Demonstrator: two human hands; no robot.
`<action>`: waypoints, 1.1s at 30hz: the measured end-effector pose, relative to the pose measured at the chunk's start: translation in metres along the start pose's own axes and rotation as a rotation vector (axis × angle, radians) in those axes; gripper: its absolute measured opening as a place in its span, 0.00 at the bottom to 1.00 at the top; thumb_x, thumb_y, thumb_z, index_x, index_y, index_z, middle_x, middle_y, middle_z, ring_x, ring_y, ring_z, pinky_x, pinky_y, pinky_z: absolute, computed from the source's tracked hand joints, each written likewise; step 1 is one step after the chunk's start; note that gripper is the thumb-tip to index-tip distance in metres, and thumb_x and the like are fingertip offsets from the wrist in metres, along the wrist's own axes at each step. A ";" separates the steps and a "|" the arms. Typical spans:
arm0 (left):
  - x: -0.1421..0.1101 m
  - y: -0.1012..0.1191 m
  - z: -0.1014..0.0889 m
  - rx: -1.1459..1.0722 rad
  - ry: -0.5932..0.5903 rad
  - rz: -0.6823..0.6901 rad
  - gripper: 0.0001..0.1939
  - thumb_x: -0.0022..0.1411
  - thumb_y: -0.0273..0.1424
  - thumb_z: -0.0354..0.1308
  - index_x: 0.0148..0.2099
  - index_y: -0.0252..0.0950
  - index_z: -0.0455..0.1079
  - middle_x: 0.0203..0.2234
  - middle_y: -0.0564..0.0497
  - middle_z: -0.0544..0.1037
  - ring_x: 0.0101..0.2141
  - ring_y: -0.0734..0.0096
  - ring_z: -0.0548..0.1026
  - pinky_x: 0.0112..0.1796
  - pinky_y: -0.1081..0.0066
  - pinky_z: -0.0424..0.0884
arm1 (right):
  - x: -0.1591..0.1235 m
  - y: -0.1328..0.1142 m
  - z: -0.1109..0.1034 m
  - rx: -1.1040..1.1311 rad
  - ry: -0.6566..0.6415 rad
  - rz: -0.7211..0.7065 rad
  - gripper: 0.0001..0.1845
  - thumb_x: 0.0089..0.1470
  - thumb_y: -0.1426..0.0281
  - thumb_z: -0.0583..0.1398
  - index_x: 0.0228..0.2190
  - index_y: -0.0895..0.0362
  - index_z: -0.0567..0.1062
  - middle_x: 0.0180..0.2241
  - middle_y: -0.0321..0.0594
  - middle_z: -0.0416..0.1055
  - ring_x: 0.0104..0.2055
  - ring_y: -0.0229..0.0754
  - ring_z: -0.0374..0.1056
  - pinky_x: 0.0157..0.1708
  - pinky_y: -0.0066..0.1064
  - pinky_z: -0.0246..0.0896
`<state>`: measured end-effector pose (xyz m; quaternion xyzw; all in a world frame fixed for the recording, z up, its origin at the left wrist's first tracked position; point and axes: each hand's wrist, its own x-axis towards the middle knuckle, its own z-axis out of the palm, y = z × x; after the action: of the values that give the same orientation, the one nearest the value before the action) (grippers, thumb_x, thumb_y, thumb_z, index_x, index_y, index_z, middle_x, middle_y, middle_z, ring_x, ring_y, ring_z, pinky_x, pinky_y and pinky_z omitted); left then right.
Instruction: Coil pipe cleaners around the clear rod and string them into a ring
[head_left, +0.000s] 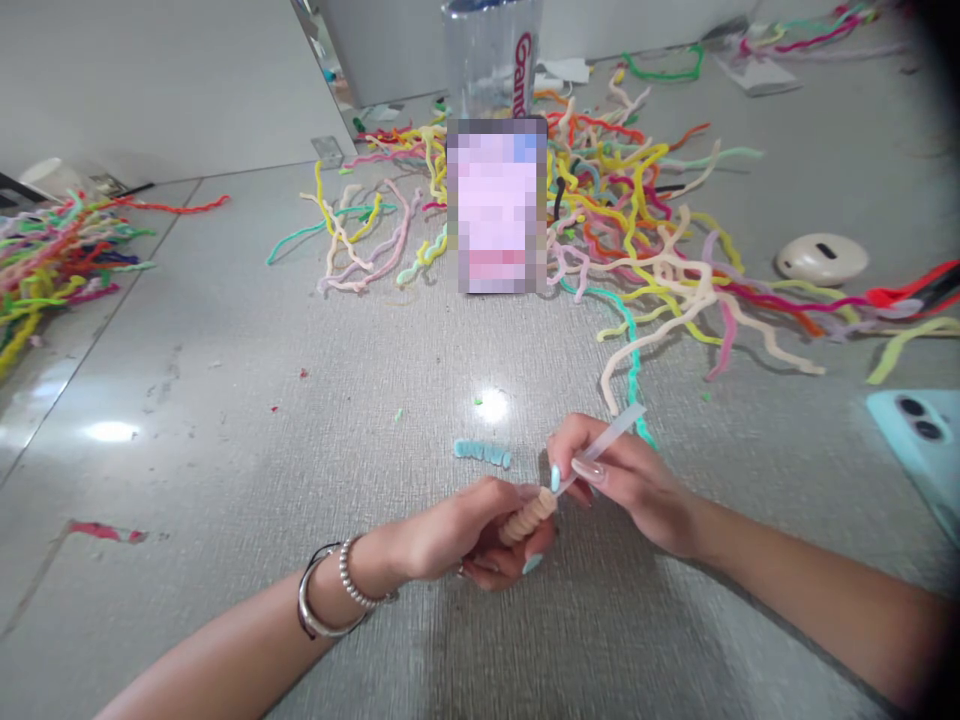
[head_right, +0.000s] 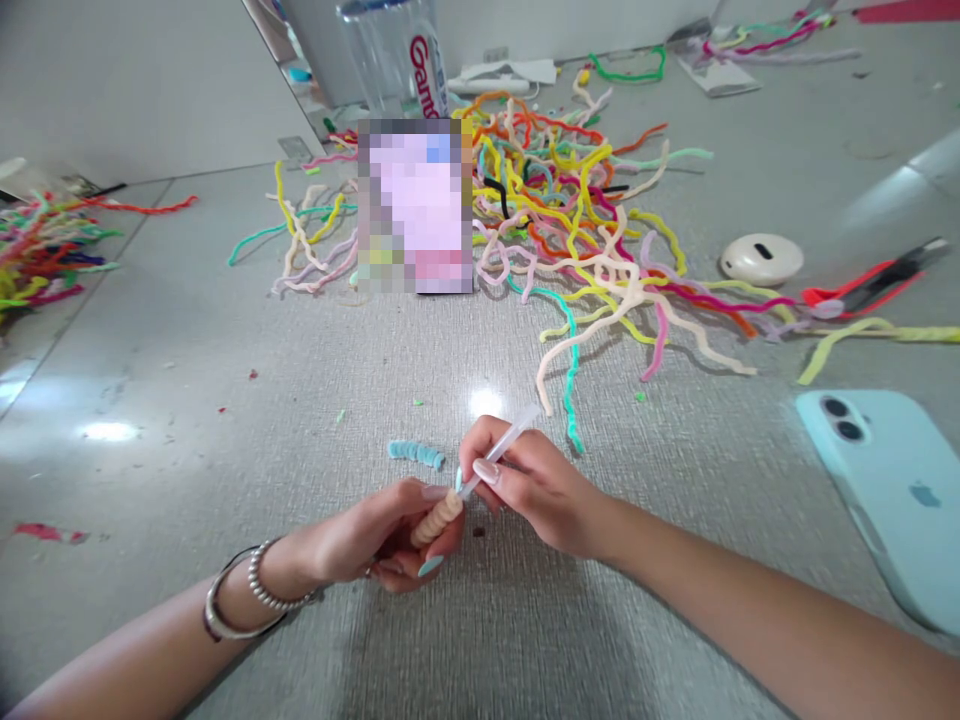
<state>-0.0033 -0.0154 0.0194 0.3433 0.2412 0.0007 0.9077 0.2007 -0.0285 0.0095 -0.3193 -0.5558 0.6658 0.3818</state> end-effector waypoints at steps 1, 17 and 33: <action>0.000 0.001 0.001 0.004 0.010 -0.004 0.22 0.66 0.47 0.43 0.28 0.36 0.59 0.15 0.61 0.51 0.14 0.82 0.47 0.14 0.80 0.46 | 0.000 0.000 0.000 -0.003 0.000 0.002 0.12 0.63 0.62 0.53 0.30 0.55 0.67 0.21 0.31 0.59 0.23 0.35 0.56 0.24 0.27 0.51; 0.001 0.004 0.007 0.001 0.026 0.051 0.21 0.66 0.45 0.46 0.26 0.36 0.56 0.14 0.61 0.53 0.14 0.83 0.46 0.13 0.80 0.44 | 0.000 0.001 0.000 -0.001 0.000 -0.021 0.13 0.64 0.62 0.52 0.31 0.55 0.67 0.20 0.30 0.58 0.23 0.34 0.56 0.24 0.26 0.50; -0.003 0.003 0.006 0.075 0.009 0.042 0.18 0.62 0.39 0.47 0.23 0.36 0.55 0.15 0.60 0.49 0.16 0.81 0.46 0.15 0.76 0.42 | -0.006 0.000 -0.001 -0.144 -0.119 -0.138 0.12 0.67 0.63 0.49 0.35 0.54 0.66 0.25 0.31 0.61 0.26 0.33 0.56 0.26 0.24 0.53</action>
<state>-0.0023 -0.0173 0.0269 0.3822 0.2379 0.0122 0.8928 0.2046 -0.0335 0.0090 -0.2667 -0.6446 0.6141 0.3690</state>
